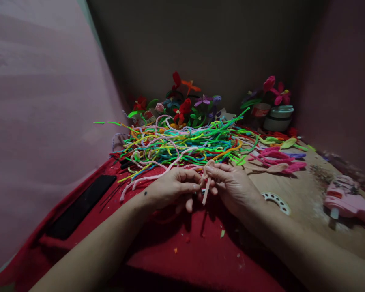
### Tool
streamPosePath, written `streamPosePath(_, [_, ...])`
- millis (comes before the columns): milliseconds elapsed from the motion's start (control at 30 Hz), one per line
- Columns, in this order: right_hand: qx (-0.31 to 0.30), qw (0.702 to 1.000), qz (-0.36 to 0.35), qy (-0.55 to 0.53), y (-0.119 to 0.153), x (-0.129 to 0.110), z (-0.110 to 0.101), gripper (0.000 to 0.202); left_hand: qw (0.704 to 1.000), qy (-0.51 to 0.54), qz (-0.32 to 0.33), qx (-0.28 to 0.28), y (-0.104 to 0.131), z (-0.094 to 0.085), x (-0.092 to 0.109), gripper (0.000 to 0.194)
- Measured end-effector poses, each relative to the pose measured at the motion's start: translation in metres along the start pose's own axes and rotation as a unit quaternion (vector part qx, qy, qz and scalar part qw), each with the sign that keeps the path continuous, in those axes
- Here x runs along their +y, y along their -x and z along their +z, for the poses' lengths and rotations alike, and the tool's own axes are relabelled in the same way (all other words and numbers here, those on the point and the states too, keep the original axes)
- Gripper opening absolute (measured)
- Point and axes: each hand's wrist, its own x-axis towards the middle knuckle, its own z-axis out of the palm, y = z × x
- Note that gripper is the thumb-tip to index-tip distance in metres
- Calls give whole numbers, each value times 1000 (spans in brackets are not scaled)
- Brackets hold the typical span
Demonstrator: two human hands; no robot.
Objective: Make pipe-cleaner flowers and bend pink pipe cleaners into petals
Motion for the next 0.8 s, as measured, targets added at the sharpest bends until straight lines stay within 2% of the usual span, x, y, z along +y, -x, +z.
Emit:
streamPosePath(100, [-7,1000,-2,13,1,0,2,19,994,100,3,-47,-4,0,-4,27])
streamPosePath(167, [-22,1000,-2,21,1,1,1,20,988,143,17,-47,-7,2,-8,28])
streamPosePath(267, [-31,999,0,28,0,2,-1,20,987,150,45,-12,-11,6,-11,26])
streamPosePath(433, [-1,1000,11,20,1,1,-1,18,992,67,60,88,-8,11,-12,26])
streamPosePath(667, [-1,999,-3,35,2,0,0,19,990,63,65,106,-5,10,-11,22])
streamPosePath(800, [-55,998,13,38,2,2,-1,20,985,54,66,150,-4,10,-4,22])
